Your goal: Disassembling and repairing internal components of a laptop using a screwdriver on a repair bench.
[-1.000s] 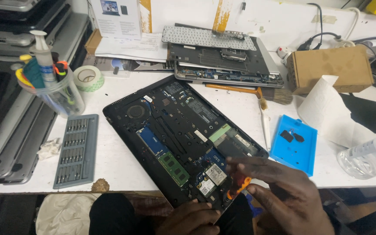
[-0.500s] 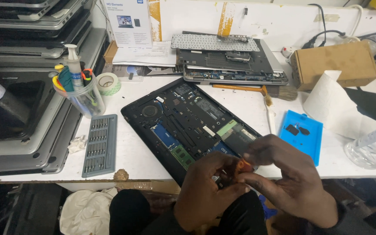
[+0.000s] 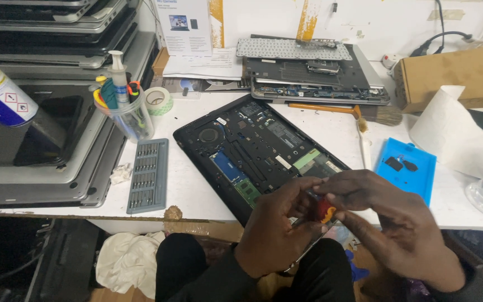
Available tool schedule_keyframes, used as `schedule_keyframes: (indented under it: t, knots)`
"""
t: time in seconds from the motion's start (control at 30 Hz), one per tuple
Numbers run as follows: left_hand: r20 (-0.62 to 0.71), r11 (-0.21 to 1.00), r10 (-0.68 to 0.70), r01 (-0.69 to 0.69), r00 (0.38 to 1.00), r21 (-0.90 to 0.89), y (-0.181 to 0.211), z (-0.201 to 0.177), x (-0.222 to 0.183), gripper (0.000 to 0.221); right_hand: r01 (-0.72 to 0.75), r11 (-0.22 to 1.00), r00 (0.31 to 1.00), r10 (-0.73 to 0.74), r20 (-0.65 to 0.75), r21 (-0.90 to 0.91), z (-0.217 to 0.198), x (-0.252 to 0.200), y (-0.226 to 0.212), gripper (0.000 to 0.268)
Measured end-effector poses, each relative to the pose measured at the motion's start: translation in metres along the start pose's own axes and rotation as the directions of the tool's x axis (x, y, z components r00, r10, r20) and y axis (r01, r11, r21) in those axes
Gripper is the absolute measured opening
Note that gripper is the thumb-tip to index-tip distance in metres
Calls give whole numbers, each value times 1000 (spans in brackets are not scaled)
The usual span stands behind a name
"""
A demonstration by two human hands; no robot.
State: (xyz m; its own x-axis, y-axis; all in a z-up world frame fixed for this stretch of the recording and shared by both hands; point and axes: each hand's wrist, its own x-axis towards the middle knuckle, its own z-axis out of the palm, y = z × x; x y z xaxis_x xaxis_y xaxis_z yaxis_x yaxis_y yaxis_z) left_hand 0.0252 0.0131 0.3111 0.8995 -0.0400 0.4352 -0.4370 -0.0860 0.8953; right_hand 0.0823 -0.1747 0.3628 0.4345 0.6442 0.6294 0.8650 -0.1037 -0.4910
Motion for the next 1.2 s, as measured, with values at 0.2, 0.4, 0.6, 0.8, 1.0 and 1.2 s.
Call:
schedule_keyframes:
  t: [0.2,0.4,0.6,0.8,1.0,1.2]
  knots:
    - [27,991,117,-118,993,66,-5,3,-2,52,67,988,992,-81,-101,-137,5,-2,7,28]
    - [41,1000,27,-27,999,11,-1,-4,-1,51,-58,994,998,59,-10,91,-1,-2,7,9]
    - [31,995,90,-91,995,41,0,2,7,51,46,996,997,-51,-65,-81,-3,-1,6,26]
    - [100,998,-55,57,993,-24,3,-3,8,68,11,997,998,-5,-64,82,0,-6,17,13]
    - [47,999,11,-12,999,31,2,1,9,66,66,997,996,-67,-65,-30,-4,-3,5,23]
    - [98,998,-63,64,993,-7,-2,5,10,78,4,1000,991,-1,-131,25,2,-14,18,21]
